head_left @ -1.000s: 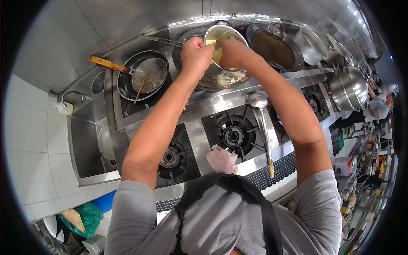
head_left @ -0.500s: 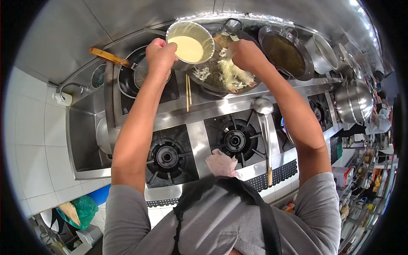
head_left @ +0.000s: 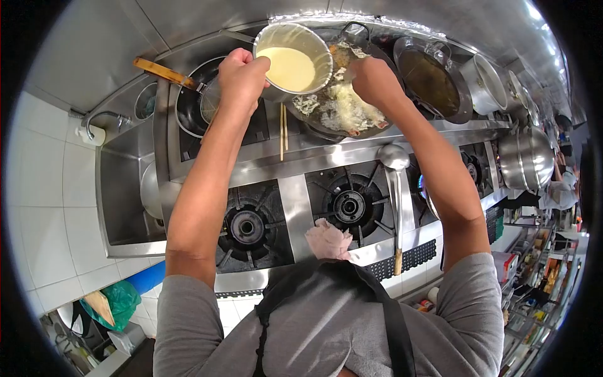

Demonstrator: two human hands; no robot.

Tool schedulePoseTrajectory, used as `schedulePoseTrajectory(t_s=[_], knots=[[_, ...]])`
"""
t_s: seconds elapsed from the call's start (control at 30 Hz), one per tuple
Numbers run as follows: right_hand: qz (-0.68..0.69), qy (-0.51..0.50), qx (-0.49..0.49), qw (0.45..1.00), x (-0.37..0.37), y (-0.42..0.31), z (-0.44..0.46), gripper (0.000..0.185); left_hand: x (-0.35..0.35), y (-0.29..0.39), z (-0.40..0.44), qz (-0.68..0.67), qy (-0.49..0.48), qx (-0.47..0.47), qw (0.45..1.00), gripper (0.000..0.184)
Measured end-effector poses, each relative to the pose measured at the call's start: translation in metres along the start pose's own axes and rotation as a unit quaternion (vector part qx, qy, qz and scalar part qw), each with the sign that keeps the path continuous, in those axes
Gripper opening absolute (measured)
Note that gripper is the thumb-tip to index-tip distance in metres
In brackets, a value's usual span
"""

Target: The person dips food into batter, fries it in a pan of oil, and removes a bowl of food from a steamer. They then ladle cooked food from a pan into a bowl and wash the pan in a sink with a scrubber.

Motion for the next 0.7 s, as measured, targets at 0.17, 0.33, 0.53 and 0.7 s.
schedulePoseTrajectory(t_s=[0.17, 0.33, 0.53, 0.7], knots=[[0.006, 0.013, 0.014, 1.0, -0.007, 0.003, 0.003, 0.026, -0.004, 0.0, -0.001, -0.002, -0.002, -0.006, 1.0, 0.021], [0.033, 0.043, 0.006, 0.999, -0.003, 0.006, 0.016, 0.032, -0.007, 0.0, -0.004, -0.003, -0.005, -0.002, 1.0, 0.022], [0.015, 0.02, 0.004, 1.0, -0.01, 0.007, 0.005, 0.025, -0.005, -0.001, -0.005, -0.002, -0.008, -0.009, 1.0, 0.023], [0.002, 0.021, -0.01, 1.0, -0.026, 0.024, 0.012, 0.023, -0.004, -0.005, -0.003, 0.014, -0.008, -0.013, 1.0, 0.022]])
Point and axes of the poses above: each hand's wrist, its own z-axis towards the middle knuckle, its own x-axis out of the back of the hand, y = z × x, the point moved 6 cm from there along z, towards the middle knuckle, and after that the axes turned 3 degrees about -x, right-handed, at the moved point
